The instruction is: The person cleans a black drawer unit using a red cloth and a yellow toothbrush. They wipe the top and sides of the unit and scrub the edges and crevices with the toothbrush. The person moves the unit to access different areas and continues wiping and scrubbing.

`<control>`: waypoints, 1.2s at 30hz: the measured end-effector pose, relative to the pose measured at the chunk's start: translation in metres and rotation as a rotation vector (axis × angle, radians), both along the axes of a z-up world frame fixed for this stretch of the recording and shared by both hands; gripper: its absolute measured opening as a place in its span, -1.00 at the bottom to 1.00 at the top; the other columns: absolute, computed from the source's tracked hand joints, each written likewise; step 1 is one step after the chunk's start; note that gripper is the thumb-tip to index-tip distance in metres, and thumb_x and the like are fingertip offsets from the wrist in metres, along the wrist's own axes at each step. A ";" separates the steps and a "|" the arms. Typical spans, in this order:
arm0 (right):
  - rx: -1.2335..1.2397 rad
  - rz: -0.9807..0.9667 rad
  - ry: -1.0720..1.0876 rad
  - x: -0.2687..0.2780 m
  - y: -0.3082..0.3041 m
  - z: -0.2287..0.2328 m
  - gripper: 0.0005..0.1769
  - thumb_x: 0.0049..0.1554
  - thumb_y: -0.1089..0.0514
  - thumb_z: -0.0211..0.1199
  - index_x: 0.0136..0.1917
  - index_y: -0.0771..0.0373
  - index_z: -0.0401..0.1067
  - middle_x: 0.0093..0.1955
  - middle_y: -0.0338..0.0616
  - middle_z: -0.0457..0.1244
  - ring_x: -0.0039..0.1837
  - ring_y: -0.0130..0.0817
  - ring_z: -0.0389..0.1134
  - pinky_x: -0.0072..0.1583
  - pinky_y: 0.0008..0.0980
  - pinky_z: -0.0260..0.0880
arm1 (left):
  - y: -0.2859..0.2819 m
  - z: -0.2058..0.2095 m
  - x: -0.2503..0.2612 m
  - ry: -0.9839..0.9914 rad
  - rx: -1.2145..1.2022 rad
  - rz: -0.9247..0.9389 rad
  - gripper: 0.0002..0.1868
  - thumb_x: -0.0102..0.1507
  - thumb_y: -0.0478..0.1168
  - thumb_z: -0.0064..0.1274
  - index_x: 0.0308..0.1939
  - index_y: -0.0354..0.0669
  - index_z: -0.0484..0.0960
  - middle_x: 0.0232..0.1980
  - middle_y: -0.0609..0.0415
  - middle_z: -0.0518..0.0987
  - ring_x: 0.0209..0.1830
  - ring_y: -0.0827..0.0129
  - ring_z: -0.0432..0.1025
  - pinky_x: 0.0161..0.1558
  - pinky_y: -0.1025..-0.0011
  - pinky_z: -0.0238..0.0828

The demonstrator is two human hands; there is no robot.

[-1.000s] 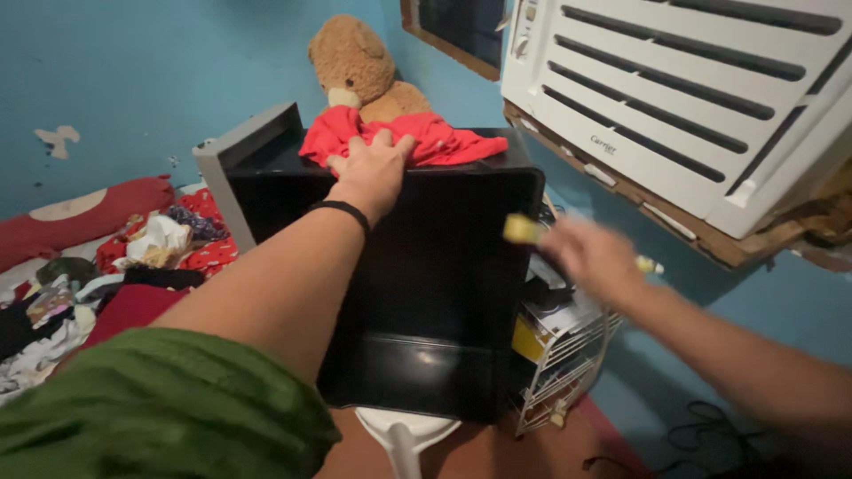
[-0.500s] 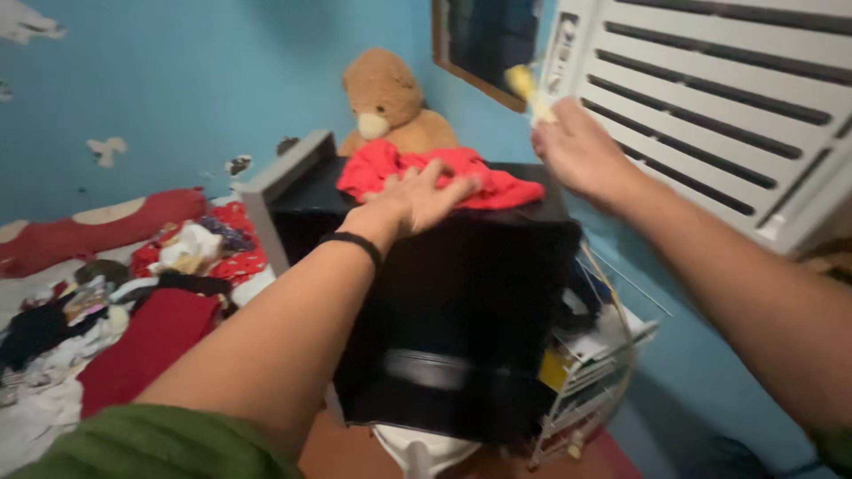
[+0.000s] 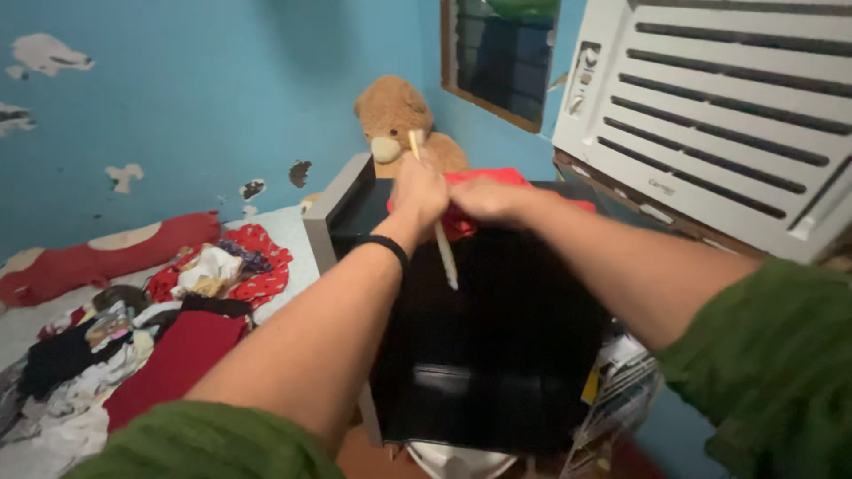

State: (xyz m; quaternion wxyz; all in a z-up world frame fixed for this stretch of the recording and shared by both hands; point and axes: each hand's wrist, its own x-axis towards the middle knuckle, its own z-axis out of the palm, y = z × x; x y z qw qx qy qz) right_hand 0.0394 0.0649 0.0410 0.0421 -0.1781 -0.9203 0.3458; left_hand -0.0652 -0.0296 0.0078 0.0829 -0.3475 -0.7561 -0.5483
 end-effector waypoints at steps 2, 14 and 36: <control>0.375 -0.087 -0.074 -0.004 0.001 -0.022 -0.44 0.26 -0.31 0.04 0.35 0.01 0.43 0.33 -0.01 0.31 0.33 0.11 0.28 0.25 0.16 0.18 | -0.009 0.006 -0.008 -0.085 -0.206 0.109 -0.63 0.32 -0.10 -0.16 0.15 -0.20 0.40 -0.03 -0.34 0.61 0.02 -0.28 0.49 0.03 -0.10 0.38; 0.300 -0.416 0.011 0.119 0.085 -0.029 -0.29 0.07 -0.28 0.27 0.35 0.13 0.41 0.27 0.13 0.33 0.32 -0.01 0.37 0.32 -0.17 0.33 | -0.048 0.002 -0.013 0.362 -0.736 -0.045 -0.63 0.30 -0.03 -0.06 -0.11 -0.22 0.71 -0.02 -0.24 0.66 0.04 -0.13 0.55 0.07 0.01 0.49; -0.107 -0.877 0.801 0.194 0.069 -0.107 -0.63 0.12 0.01 0.27 0.11 0.26 0.36 -0.11 -0.07 0.32 -0.12 -0.33 0.31 -0.12 -0.22 0.35 | -0.079 0.024 0.030 0.638 -1.091 -0.171 0.04 0.07 0.61 0.00 0.07 -0.35 0.46 -0.11 -0.21 0.67 -0.06 -0.05 0.60 -0.05 0.10 0.56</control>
